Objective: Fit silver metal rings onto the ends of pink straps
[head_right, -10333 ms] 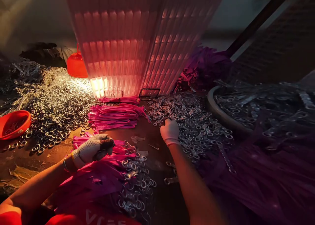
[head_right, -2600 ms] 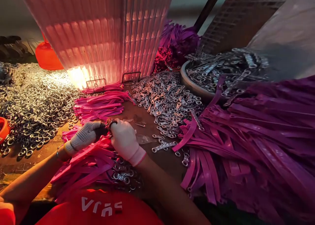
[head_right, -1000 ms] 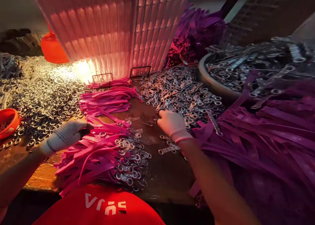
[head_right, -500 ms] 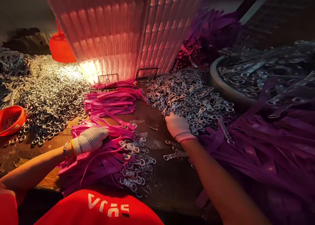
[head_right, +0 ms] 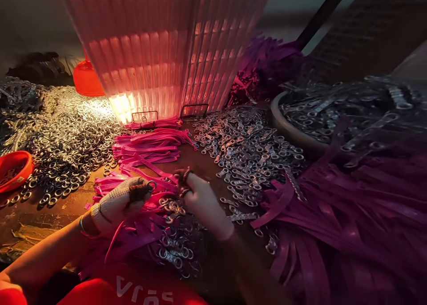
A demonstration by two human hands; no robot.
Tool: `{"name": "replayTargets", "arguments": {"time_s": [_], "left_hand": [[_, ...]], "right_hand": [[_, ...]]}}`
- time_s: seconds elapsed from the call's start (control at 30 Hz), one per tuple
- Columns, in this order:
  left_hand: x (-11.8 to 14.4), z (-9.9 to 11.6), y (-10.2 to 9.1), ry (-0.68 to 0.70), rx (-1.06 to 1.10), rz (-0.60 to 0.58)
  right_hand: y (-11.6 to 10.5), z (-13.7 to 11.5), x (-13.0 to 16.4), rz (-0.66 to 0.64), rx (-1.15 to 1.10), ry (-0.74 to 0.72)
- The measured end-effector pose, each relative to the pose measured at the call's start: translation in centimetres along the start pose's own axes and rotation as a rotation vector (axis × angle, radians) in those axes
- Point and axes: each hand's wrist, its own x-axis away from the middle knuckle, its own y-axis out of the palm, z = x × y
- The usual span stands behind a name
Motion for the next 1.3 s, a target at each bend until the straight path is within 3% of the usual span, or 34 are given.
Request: {"name": "replayTargets", "arguments": {"time_s": [0.1, 0.17, 0.27, 0.37, 0.43, 0.57, 0.63, 0.73, 0.8, 0.9, 1.0, 1.13, 1.3], "left_hand": [[0.2, -0.4, 1.3, 0.062, 0.029, -0.027], [0.5, -0.4, 1.6, 0.100, -0.037, -0.023], [1.4, 0.0, 1.3, 0.199, -0.315, 0.015], [2.5, 0.4, 0.9, 0.315, -0.691, -0.001], [2.9, 0.5, 0.8, 0.355, -0.801, -0.011], [2.9, 0.6, 2.0, 0.261, -0.535, 0.080], [2.4, 1.0, 3.0, 0.169, -0.351, 0.088], [0.6, 2.0, 3.8, 0.125, -0.317, 0.002], [-1.6, 2.9, 3.3, 0.237, -0.507, -0.053], [-5.9, 3.9, 1.2, 0.470, -0.832, -0.018], [-9.8, 4.2, -1.3, 0.458, -1.106, -0.022], [-12.8, 3.7, -3.0, 0.338, -1.325, -0.242], [-13.2, 3.8, -2.8, 0.391, -1.329, -0.395]], "right_hand": [[2.3, -3.8, 1.2, -0.080, 0.036, -0.053], [3.2, -4.6, 1.8, -0.083, 0.101, -0.037], [3.8, -4.5, 2.7, -0.033, 0.289, -0.072], [4.1, -4.5, 3.9, 0.017, 0.535, -0.208], [4.2, -4.9, 4.6, 0.046, 0.597, -0.283], [4.5, -5.6, 5.5, 0.175, 0.569, -0.286], [4.5, -5.7, 5.6, 0.178, 0.411, -0.205], [4.0, -4.9, 5.4, 0.139, 0.076, 0.001], [3.2, -3.9, 5.0, 0.199, 0.010, 0.100], [1.5, -1.6, 4.1, 0.365, 0.062, 0.176], [0.1, 0.8, 2.5, 0.442, -0.001, 0.209], [-0.2, 3.0, 0.1, 0.404, -0.177, 0.209], [0.8, 3.0, -1.5, 0.263, -0.199, 0.175]]}}
